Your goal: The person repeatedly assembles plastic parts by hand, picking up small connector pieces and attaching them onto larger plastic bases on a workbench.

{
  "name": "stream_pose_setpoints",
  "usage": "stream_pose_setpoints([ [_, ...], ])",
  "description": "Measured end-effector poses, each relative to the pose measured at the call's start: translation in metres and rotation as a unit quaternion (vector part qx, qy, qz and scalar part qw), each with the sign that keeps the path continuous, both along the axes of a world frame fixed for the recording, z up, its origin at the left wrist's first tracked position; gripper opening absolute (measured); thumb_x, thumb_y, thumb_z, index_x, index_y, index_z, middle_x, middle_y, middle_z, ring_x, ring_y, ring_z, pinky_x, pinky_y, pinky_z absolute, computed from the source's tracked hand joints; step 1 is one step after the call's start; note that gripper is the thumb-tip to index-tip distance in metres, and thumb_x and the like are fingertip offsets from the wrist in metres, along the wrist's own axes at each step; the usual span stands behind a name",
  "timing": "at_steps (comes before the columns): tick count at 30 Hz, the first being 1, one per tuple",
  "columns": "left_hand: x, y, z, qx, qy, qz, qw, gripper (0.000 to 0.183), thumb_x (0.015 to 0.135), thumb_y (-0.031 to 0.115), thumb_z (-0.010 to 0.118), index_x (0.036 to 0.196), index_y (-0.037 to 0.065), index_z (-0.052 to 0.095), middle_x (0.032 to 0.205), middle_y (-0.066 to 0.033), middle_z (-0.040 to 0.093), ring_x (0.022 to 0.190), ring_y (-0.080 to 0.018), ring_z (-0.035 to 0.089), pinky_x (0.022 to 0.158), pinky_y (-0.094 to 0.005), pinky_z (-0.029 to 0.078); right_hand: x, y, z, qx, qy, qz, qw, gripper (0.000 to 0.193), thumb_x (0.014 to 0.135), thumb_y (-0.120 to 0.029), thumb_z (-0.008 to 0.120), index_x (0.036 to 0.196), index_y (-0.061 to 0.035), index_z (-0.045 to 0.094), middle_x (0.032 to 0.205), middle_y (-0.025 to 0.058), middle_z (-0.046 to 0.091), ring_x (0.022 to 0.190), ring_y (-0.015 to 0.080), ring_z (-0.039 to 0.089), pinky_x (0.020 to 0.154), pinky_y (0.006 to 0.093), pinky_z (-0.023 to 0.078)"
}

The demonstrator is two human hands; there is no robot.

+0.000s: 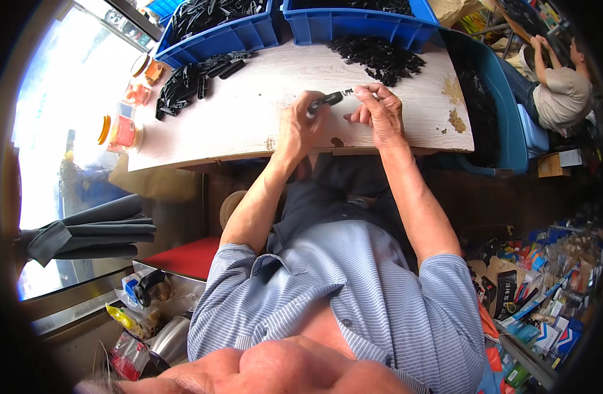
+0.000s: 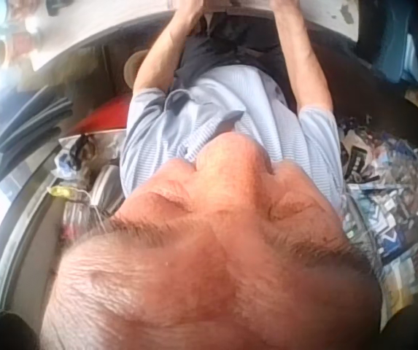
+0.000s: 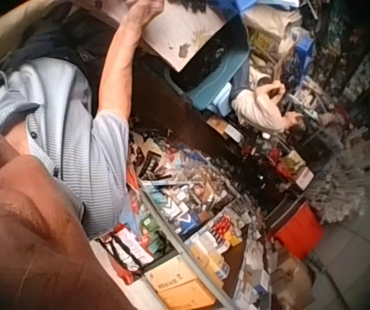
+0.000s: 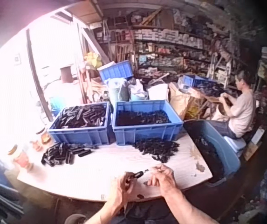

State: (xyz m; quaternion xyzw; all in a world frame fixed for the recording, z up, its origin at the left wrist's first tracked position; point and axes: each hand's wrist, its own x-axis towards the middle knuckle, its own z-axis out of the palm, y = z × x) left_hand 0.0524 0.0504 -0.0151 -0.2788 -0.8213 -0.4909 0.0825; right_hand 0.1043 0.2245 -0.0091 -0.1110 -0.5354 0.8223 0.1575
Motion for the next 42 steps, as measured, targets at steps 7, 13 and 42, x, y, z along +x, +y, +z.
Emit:
stream_pose_setpoints([
  [7,0.017,0.034,-0.004,0.313,-0.355,-0.131,0.871,0.019,0.086,0.011,0.071,0.099,0.001,0.062,0.078,-0.0040,0.065,0.065,-0.0074,0.059,0.050,-0.0225,0.049,0.009,-0.007,0.011,0.008,-0.013,0.033,0.999,0.010,0.085,-0.017,0.073,0.090,-0.0087,0.069,0.068,-0.0011,0.063,0.054,0.0065,0.055,0.051,0.0196,0.044],
  [13,0.015,0.029,0.007,0.315,-0.415,-0.128,0.844,0.021,0.085,0.012,0.072,0.099,-0.001,0.062,0.075,-0.0040,0.066,0.061,-0.0068,0.059,0.051,-0.0212,0.048,0.009,0.001,0.002,0.030,-0.012,0.053,0.998,0.009,0.084,-0.015,0.073,0.089,-0.0085,0.069,0.070,-0.0002,0.066,0.054,0.0067,0.056,0.050,0.0184,0.041],
  [42,0.013,0.031,0.015,0.354,-0.465,-0.109,0.804,0.020,0.091,0.016,0.063,0.101,-0.002,0.060,0.075,-0.0054,0.062,0.056,-0.0091,0.059,0.050,-0.0224,0.053,0.011,-0.006,-0.008,0.122,-0.089,0.002,0.989,0.031,0.087,-0.028,0.068,0.067,-0.0079,0.055,0.060,-0.0044,0.046,0.046,0.0057,0.041,0.038,0.0240,0.039],
])
